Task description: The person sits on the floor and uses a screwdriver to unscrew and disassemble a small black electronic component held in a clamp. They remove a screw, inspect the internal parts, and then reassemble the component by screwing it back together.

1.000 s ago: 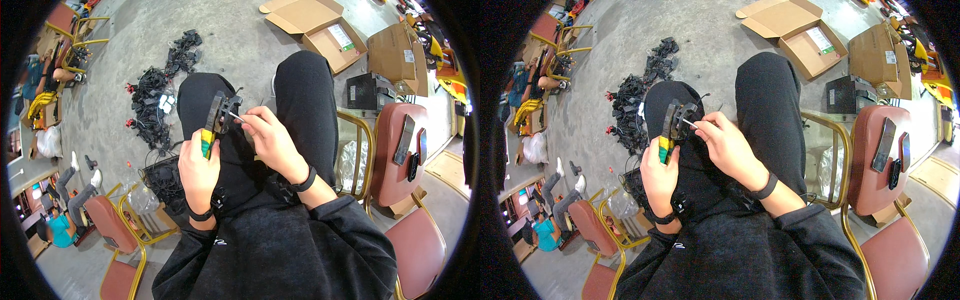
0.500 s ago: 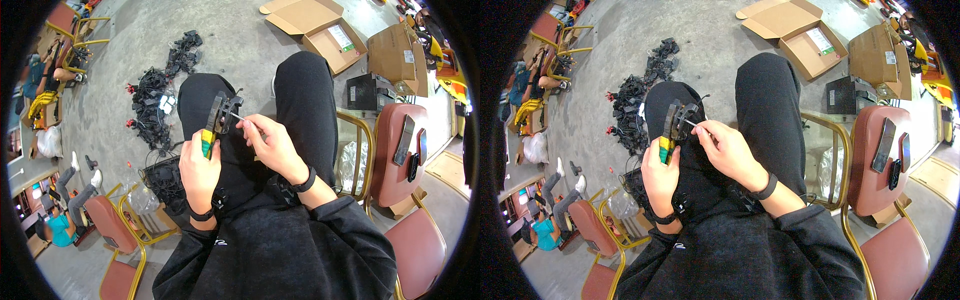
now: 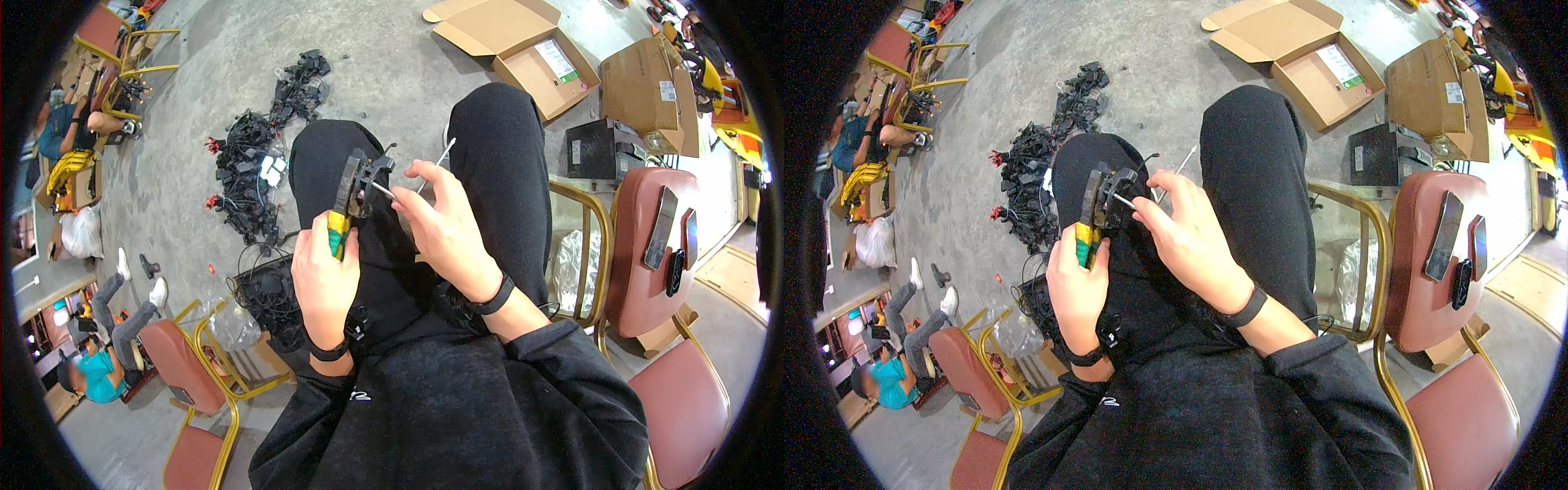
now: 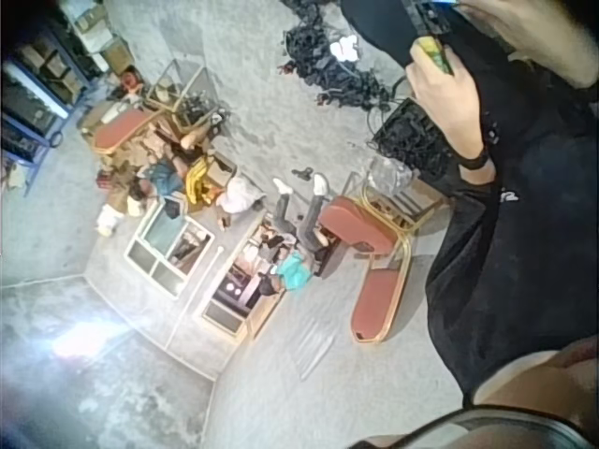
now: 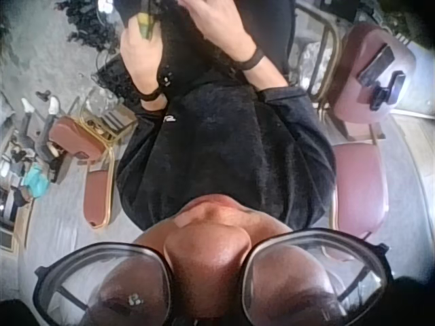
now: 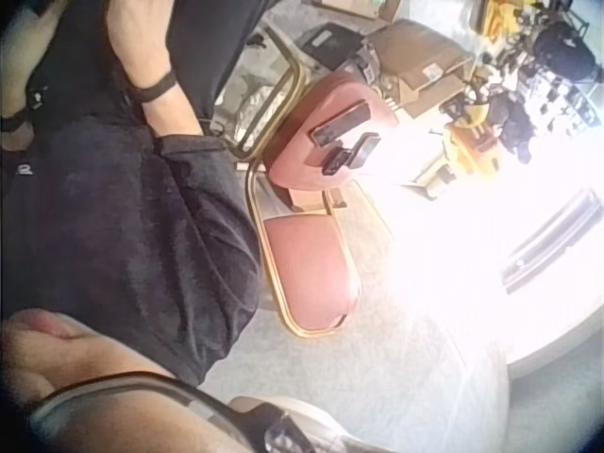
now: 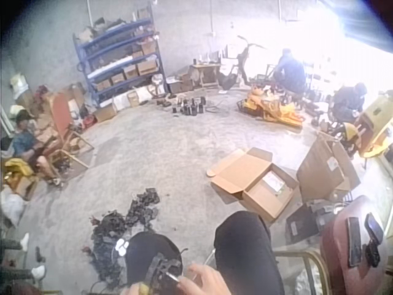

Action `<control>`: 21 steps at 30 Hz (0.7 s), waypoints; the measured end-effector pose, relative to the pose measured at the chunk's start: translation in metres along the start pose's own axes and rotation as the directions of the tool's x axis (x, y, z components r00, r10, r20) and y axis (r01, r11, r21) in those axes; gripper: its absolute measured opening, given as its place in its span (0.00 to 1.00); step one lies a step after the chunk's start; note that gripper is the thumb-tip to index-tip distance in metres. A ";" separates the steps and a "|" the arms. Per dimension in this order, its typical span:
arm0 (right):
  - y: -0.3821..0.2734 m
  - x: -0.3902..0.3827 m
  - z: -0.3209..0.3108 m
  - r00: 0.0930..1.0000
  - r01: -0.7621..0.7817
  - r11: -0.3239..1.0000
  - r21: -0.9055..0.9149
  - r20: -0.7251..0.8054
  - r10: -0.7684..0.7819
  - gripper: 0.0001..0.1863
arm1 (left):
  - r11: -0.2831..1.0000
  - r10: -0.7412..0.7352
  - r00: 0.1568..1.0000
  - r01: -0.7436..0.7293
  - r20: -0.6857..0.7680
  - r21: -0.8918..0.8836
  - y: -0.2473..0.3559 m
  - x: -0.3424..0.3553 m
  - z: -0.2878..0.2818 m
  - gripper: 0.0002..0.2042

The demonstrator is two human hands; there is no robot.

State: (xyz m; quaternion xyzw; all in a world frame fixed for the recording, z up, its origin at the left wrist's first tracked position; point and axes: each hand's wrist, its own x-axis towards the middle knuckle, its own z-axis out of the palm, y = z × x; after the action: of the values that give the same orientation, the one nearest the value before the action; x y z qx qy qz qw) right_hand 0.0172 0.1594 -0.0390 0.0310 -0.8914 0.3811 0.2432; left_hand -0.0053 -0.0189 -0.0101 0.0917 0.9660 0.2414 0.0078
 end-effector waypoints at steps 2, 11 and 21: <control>0.001 0.000 -0.002 1.000 0.000 1.000 -0.011 0.018 0.000 0.11 | 1.000 0.003 1.000 -0.003 0.000 0.013 -0.001 0.000 0.001 0.19; 0.004 -0.006 0.011 0.979 -0.202 0.937 0.286 0.085 0.185 0.06 | 0.999 0.025 0.999 -0.024 -0.023 0.030 0.002 0.000 0.000 0.15; -0.001 -0.001 -0.004 0.598 -0.778 0.093 0.621 0.687 0.412 0.17 | 1.000 -0.007 1.000 0.007 0.012 0.012 0.000 0.000 0.002 0.18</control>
State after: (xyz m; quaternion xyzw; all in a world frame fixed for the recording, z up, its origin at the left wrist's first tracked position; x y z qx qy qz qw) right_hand 0.0194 0.1618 -0.0365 -0.1519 -0.4932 0.8428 -0.1530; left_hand -0.0052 -0.0182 -0.0123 0.0899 0.9677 0.2350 0.0139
